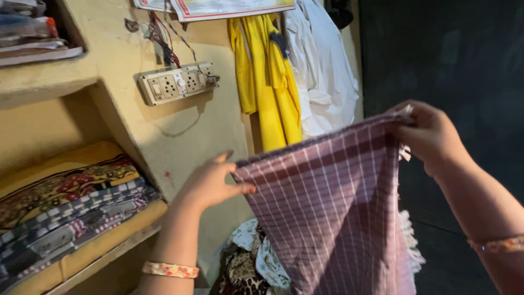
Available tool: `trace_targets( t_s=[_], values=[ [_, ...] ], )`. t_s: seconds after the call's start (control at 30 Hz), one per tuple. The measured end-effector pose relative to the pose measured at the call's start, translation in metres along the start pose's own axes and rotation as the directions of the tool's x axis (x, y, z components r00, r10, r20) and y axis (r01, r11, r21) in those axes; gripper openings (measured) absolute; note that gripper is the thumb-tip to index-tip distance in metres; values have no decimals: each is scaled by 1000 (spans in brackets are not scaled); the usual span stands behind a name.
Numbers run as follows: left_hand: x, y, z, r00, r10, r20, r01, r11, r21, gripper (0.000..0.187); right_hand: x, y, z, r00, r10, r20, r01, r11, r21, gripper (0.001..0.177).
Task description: The person folds an orange towel and places it on a shelf, then picks up and begins folding a checkered towel. The actions are performed by hand in a small room with stacked linens and hanging garments.
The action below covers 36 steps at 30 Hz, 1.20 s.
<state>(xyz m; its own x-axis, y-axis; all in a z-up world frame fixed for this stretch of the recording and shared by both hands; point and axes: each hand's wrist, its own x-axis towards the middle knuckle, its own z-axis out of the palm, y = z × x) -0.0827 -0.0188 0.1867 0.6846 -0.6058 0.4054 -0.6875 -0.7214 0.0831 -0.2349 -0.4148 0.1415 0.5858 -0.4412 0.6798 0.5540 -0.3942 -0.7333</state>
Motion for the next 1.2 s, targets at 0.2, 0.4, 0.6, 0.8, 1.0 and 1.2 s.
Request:
trace_targets(
  t_s=[0.2, 0.4, 0.6, 0.8, 1.0, 1.2],
  values=[
    [-26, 34, -62, 992, -22, -125, -18, 951, -310, 43, 25, -8, -1, 987, -39, -156, 46, 998, 43, 14],
    [-36, 43, -65, 970, 103, -220, -201, 848, -491, 24, 26, 3, -12, 996, -41, 79, -5, 863, 505, 7],
    [-26, 49, -51, 948, 57, -313, -275, 645, -714, 25, 25, 14, 0, 988, -27, 155, -60, 846, 530, 8],
    [-9, 50, -35, 866, -79, -494, -38, 974, -223, 21, 30, 11, 16, 992, 129, -12, -130, 989, -66, 16],
    [-6, 55, -33, 849, -125, -513, -74, 933, -351, 19, 36, 12, 15, 995, 30, -99, -83, 805, -587, 17],
    [-30, 66, -55, 962, 264, -70, -175, 396, -901, 18, 51, 29, 0, 984, 169, 57, -174, 979, 101, 12]
  ],
)
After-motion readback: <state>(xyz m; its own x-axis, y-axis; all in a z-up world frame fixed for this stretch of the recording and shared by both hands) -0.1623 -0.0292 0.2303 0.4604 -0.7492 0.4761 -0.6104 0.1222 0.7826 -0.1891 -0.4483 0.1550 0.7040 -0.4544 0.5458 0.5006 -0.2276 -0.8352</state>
